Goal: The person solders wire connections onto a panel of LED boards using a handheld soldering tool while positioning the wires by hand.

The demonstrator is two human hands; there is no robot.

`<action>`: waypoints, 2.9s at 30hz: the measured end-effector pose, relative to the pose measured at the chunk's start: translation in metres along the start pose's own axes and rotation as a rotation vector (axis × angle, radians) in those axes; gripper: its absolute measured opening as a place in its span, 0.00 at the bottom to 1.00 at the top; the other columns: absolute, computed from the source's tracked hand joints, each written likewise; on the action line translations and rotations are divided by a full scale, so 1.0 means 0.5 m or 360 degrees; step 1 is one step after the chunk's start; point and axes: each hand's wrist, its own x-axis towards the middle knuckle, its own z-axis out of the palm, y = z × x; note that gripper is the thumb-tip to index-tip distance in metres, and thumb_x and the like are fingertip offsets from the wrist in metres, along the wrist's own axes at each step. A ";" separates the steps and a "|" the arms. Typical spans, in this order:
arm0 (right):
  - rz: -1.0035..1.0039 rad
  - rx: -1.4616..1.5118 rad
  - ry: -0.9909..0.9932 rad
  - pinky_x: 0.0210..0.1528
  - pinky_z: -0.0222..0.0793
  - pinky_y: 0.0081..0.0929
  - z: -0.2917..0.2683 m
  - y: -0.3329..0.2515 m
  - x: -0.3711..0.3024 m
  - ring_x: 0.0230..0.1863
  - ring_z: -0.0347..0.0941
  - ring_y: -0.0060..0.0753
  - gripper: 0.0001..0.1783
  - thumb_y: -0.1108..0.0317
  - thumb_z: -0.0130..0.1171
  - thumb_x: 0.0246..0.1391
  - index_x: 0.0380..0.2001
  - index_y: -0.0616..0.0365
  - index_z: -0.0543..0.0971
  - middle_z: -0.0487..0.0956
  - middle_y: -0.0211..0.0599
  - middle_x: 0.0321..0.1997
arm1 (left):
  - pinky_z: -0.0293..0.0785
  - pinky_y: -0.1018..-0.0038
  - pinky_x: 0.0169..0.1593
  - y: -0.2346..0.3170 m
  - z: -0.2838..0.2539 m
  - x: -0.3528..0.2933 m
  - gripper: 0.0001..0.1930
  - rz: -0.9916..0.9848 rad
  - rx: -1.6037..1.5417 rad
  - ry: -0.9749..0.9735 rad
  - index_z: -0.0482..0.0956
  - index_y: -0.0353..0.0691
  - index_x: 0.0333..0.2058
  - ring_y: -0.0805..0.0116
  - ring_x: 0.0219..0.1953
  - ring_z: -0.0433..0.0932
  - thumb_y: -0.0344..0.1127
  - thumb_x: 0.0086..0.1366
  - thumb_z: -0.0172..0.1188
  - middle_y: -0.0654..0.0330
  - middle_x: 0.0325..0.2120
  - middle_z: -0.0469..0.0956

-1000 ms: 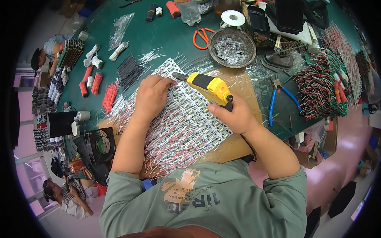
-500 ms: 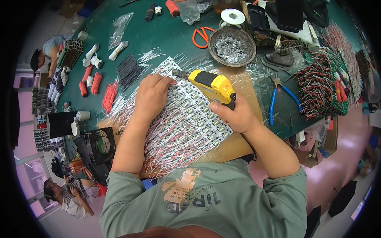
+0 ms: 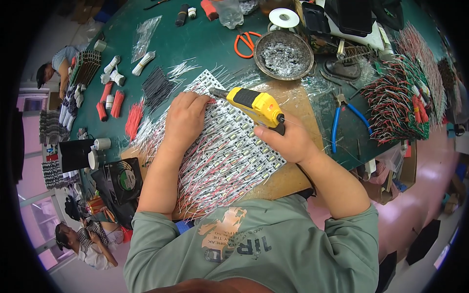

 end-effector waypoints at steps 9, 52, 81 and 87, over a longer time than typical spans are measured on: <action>-0.0020 0.0102 -0.0044 0.26 0.61 0.17 -0.009 0.004 -0.005 0.24 0.65 0.12 0.18 0.63 0.64 0.56 0.46 0.60 0.76 0.72 0.21 0.26 | 0.73 0.63 0.41 0.002 -0.001 0.002 0.09 0.0016 -0.0019 0.0018 0.81 0.40 0.34 0.57 0.35 0.76 0.24 0.53 0.62 0.59 0.29 0.76; 0.0040 0.0155 0.0008 0.53 0.68 0.27 -0.001 0.015 -0.059 0.49 0.72 0.25 0.25 0.68 0.64 0.56 0.55 0.66 0.72 0.77 0.36 0.49 | 0.72 0.63 0.40 0.026 -0.004 -0.008 0.08 0.0029 -0.0095 -0.0011 0.82 0.40 0.34 0.55 0.34 0.76 0.25 0.54 0.63 0.57 0.29 0.76; 0.0067 0.0259 0.0060 0.46 0.71 0.23 -0.021 0.030 -0.096 0.42 0.74 0.20 0.23 0.68 0.65 0.55 0.53 0.64 0.74 0.79 0.31 0.43 | 0.72 0.63 0.40 0.031 0.004 -0.008 0.07 -0.0024 -0.0082 0.0026 0.82 0.40 0.33 0.56 0.35 0.75 0.25 0.54 0.64 0.58 0.29 0.76; 0.0030 0.0316 0.0102 0.48 0.71 0.24 -0.019 0.029 -0.115 0.44 0.74 0.21 0.24 0.68 0.66 0.54 0.53 0.64 0.74 0.79 0.32 0.44 | 0.72 0.64 0.39 0.057 -0.023 -0.007 0.08 -0.0014 -0.0137 -0.0089 0.83 0.40 0.34 0.56 0.34 0.76 0.25 0.54 0.64 0.58 0.28 0.77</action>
